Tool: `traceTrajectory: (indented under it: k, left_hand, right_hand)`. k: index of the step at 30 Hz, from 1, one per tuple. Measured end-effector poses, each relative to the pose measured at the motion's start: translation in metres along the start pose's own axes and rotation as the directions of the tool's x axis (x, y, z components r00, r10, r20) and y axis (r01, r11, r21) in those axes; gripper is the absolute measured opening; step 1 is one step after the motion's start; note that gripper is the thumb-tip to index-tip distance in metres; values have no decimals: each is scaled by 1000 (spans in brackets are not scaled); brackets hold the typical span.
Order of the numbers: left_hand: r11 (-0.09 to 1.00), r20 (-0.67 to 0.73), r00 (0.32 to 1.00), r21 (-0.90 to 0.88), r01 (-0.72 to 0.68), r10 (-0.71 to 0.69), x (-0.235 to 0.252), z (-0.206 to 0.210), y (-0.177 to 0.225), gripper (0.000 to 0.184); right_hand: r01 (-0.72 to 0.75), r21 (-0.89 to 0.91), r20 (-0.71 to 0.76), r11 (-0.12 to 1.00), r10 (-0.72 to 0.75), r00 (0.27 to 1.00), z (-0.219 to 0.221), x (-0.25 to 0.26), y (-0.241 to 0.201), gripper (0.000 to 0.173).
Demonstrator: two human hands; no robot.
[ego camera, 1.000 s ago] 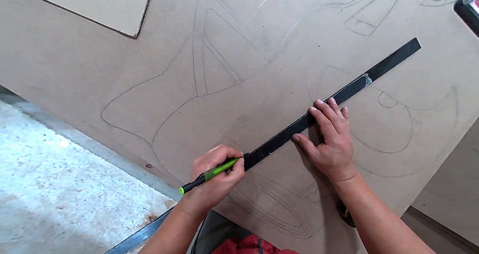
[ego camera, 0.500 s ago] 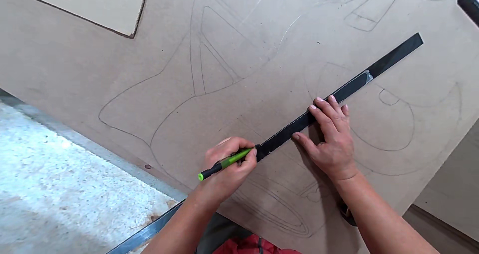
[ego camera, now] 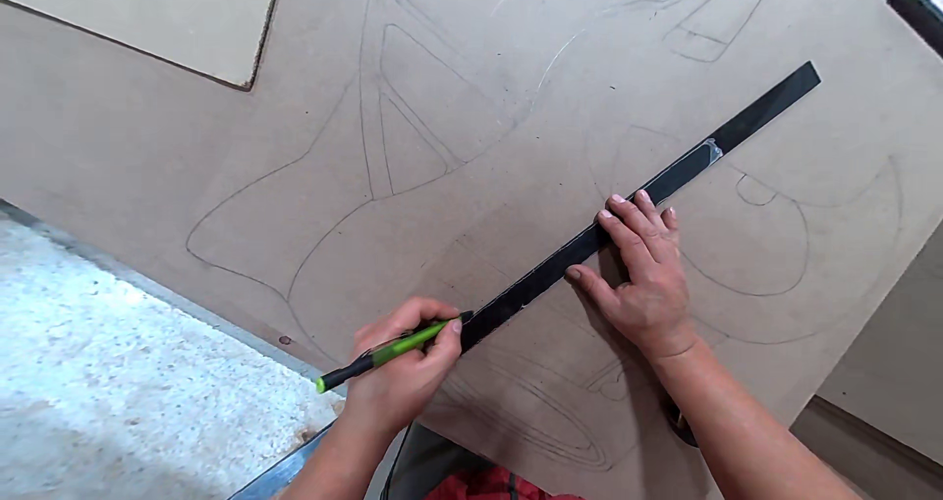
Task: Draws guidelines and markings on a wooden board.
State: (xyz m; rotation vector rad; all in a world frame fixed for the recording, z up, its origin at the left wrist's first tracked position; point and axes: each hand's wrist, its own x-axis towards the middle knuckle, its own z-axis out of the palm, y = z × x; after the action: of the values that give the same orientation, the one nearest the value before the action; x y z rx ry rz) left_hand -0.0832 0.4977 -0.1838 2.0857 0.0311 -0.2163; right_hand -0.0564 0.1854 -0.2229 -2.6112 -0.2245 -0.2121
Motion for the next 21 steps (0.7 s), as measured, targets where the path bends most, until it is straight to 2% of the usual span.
traceTrajectory:
  k: [3,10,17,21]
  left_hand:
    - [999,-6,1000,-43,7,-7,8,8,10,10]
    - [997,112,991,-41,-72,76,39,40,25,11]
    - [996,124,988,7,-94,93,45,43,29,9]
    - [991,132,983,-45,-124,129,61,62,37,9]
  right_hand:
    - [-1,-5,9,1000,1,1000,0,0,0,71]
    - [-1,-1,-5,1000,1,1000,0,0,-1,72]
    - [-8,7,-10,1000,8,1000,0,0,-1,70]
    - [-3,3,-2,1000,3,1000,-1,0,-1,69]
